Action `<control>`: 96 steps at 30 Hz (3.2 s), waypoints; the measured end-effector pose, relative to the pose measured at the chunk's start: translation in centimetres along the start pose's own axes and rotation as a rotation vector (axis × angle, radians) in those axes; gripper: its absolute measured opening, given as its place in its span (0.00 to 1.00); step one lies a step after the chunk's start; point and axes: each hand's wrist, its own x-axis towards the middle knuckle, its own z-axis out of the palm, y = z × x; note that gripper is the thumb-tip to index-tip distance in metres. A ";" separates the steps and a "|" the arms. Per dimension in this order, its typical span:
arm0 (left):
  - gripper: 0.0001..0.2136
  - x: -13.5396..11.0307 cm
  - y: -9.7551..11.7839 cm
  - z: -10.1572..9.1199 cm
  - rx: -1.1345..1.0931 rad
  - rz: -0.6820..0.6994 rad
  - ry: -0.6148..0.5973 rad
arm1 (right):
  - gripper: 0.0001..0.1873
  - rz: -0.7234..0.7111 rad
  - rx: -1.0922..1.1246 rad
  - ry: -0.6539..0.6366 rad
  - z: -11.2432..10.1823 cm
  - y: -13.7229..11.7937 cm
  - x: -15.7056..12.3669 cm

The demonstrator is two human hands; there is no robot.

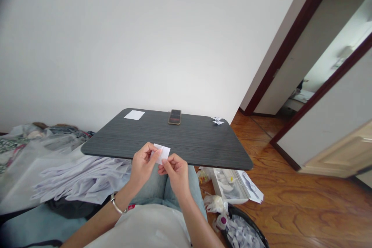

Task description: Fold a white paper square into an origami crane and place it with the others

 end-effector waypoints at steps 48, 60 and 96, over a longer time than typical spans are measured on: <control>0.18 0.9 0.2 0.2 -0.519 -0.230 -0.132 | 0.13 -0.077 -0.028 0.096 -1.0 0.0 0.4; 0.09 1.2 0.0 -0.5 -0.314 -0.146 -0.118 | 0.12 0.000 0.041 0.065 -0.8 -0.1 0.3; 0.06 0.5 0.3 -1.3 -0.274 -0.063 -0.232 | 0.05 -0.238 -0.053 0.125 -1.5 -0.4 0.0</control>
